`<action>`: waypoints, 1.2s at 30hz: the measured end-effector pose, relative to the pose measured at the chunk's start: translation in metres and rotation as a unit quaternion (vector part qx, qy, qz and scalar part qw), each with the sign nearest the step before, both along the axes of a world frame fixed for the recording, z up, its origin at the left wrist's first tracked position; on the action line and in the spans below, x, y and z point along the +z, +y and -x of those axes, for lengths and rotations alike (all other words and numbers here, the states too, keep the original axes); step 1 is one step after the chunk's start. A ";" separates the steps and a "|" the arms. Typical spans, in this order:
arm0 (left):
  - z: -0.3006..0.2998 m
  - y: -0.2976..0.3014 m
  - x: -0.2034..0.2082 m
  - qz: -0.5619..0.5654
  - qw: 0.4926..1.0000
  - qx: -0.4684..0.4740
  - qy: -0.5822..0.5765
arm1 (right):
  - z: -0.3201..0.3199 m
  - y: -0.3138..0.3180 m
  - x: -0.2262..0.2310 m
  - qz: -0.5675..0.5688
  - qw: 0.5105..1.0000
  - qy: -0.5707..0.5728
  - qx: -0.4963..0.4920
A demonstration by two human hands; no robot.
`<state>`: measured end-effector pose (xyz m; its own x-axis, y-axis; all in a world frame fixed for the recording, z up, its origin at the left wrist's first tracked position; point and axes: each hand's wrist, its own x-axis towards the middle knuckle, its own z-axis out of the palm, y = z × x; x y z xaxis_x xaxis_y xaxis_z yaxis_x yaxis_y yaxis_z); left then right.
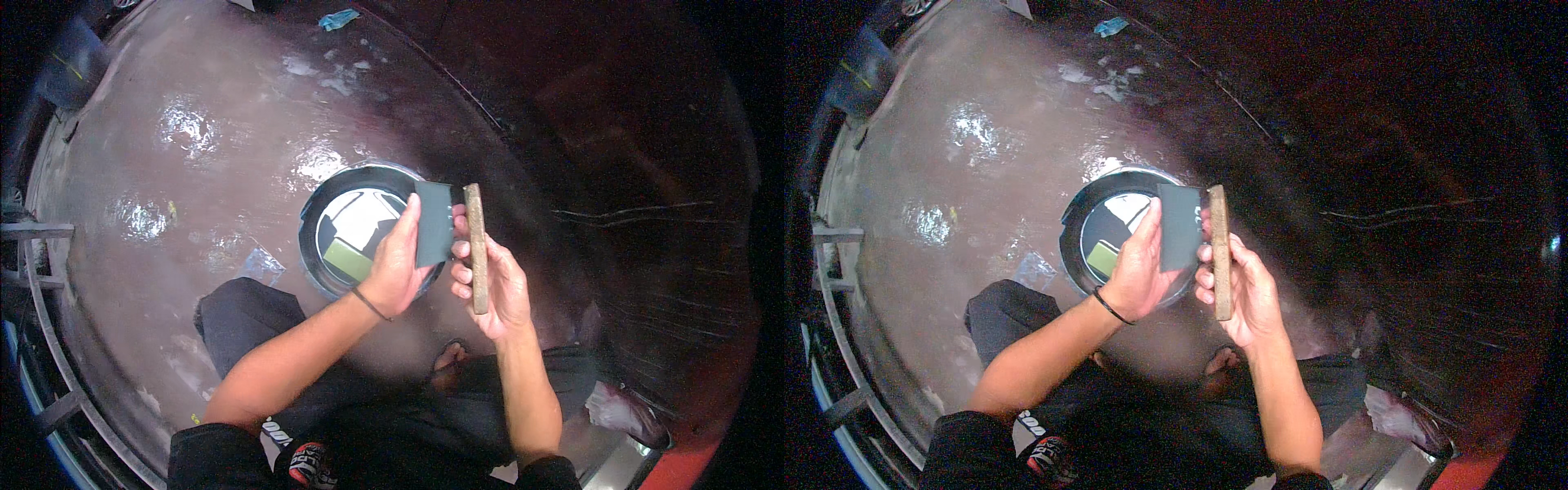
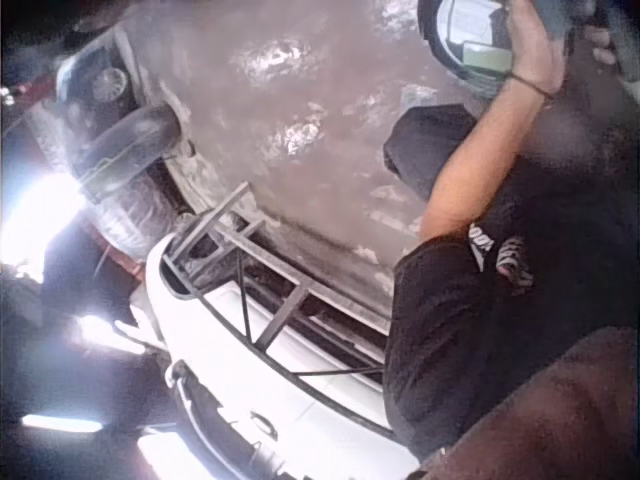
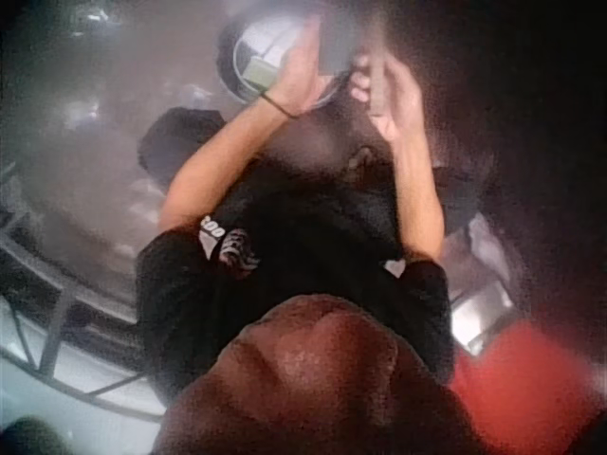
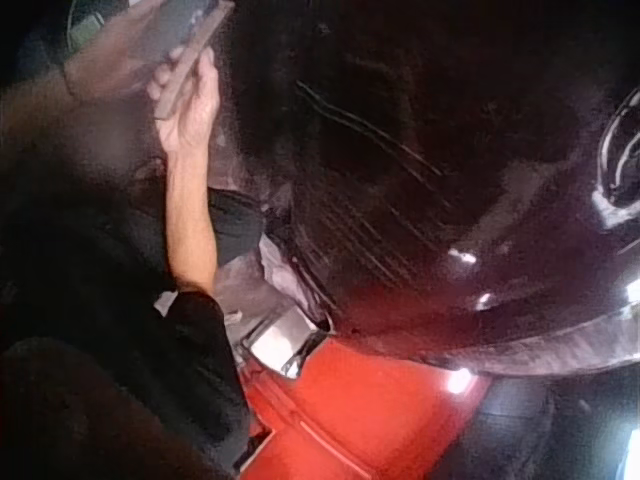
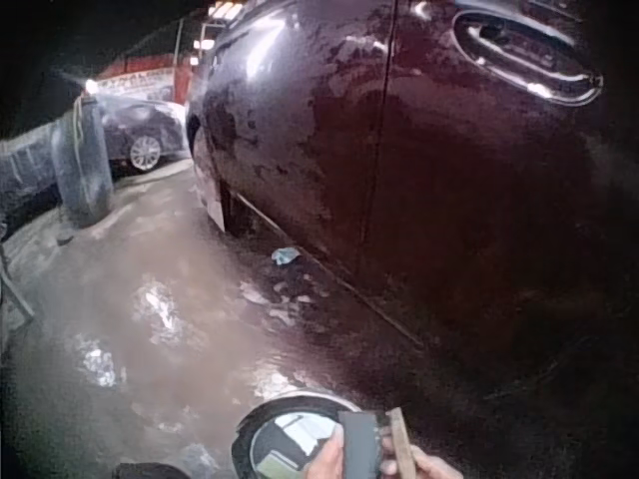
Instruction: The person sands the side panel of a maroon car using a sanding block and a sponge, dipping the tools into a bucket of water. The person works on the car's side and rear quarter panel, occasionally touching the surface with their hand.
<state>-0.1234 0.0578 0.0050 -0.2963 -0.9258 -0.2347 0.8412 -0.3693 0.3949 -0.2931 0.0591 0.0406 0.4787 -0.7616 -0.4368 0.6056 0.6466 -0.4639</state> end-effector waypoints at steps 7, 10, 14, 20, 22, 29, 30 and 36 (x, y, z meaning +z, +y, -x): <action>-0.001 0.002 -0.012 -0.076 0.989 0.036 -0.124 | 0.002 -0.003 -0.015 -0.031 0.998 -0.057 -0.015; 0.005 0.008 -0.016 -0.070 0.985 0.022 -0.156 | 0.005 -0.006 -0.019 -0.048 0.995 -0.087 -0.021; 0.006 0.018 -0.002 -0.037 0.971 -0.025 -0.234 | 0.008 -0.003 -0.021 -0.061 0.993 -0.089 -0.043; 0.022 0.038 -0.011 0.142 0.926 0.005 -0.351 | 0.004 -0.001 -0.024 -0.044 0.995 -0.077 -0.035; 0.026 0.039 -0.017 0.171 0.903 0.023 -0.394 | 0.006 0.002 -0.028 -0.040 0.996 -0.081 -0.029; 0.005 0.009 -0.020 0.047 0.929 0.068 -0.360 | 0.000 0.016 -0.027 -0.024 1.000 -0.003 0.008; -0.002 -0.004 -0.025 -0.006 0.939 0.068 -0.337 | 0.000 0.012 -0.025 0.001 0.997 -0.072 0.039; -0.011 0.003 -0.024 -0.125 0.990 -0.063 -0.009 | 0.019 -0.001 0.027 0.450 0.805 0.380 0.071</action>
<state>-0.1127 0.0604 -0.0193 -0.3993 -0.7941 -0.4583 0.7764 -0.5587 0.2915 -0.3120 0.0582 0.0681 0.4431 -0.8949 0.0532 -0.1248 -0.1203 -0.9849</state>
